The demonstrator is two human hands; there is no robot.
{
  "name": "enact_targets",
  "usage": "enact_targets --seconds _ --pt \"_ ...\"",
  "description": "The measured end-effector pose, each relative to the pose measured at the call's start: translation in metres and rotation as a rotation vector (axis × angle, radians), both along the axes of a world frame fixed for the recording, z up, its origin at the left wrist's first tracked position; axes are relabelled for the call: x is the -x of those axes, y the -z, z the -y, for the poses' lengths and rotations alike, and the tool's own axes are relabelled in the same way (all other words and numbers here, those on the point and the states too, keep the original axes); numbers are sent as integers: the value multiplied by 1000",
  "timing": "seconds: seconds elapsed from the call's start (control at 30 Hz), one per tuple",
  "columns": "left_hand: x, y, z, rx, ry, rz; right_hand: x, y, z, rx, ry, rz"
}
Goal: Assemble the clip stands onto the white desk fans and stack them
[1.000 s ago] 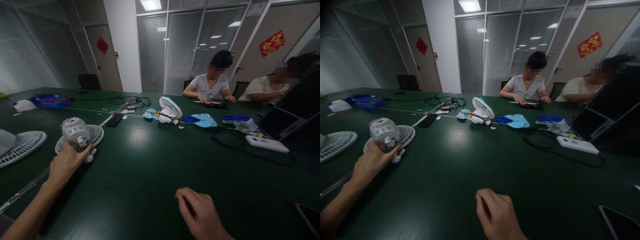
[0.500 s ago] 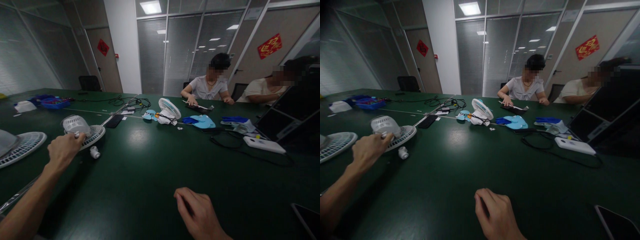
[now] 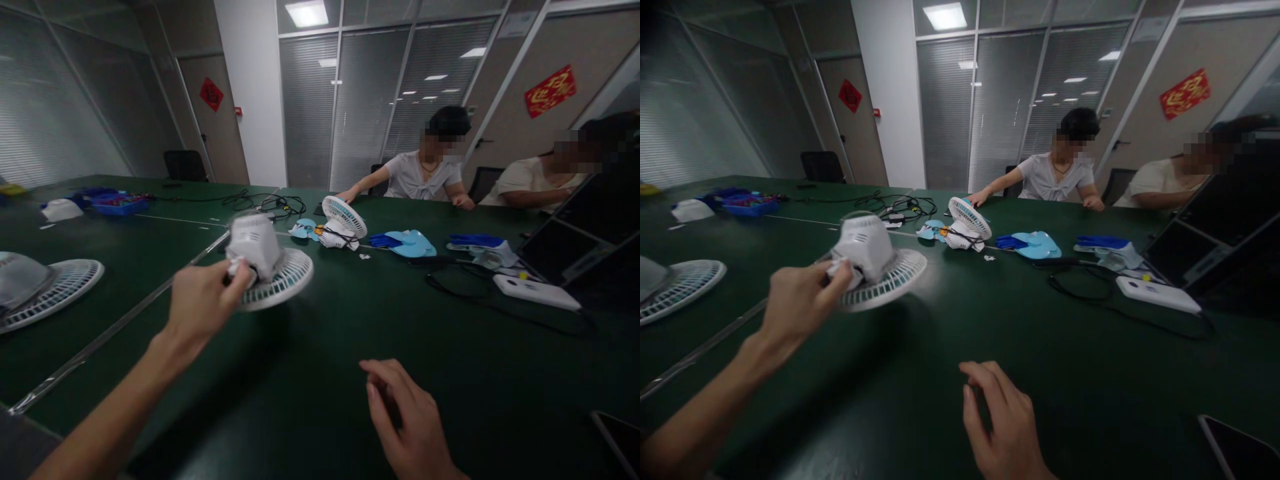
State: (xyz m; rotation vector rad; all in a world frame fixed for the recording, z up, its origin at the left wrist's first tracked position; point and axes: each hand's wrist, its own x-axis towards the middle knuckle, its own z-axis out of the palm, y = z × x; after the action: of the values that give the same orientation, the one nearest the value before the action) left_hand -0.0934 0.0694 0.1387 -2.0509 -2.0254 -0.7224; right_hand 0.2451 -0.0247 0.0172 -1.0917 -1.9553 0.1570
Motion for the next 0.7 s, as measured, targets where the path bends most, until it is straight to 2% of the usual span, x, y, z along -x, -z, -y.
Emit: enact_targets --seconds 0.1,0.2,0.27,0.33,0.4,0.47,0.53,0.6,0.63,0.7 --pt "-58 43 17 131 281 20 -1 4 1 -70 86 -14" --pt "-107 86 36 240 490 6 0 11 1 -29 137 11" --pt "-129 104 48 308 570 -4 0 16 1 45 169 10" --pt "-136 108 56 376 612 -5 0 20 0 103 207 -5" --pt "-124 101 56 433 601 6 -1 21 -2 130 237 -29" --pt "-90 88 48 457 487 24 -3 22 -4 148 244 -55" --pt "-42 75 32 424 227 32 -4 22 -4 163 241 -84" --pt "10 68 13 383 -49 19 -4 21 -5 170 234 -111" --pt "34 67 4 367 -139 0 -4 21 -5 169 232 -125" --pt "71 72 -13 376 -220 -25 -3 21 -6 163 231 -154"
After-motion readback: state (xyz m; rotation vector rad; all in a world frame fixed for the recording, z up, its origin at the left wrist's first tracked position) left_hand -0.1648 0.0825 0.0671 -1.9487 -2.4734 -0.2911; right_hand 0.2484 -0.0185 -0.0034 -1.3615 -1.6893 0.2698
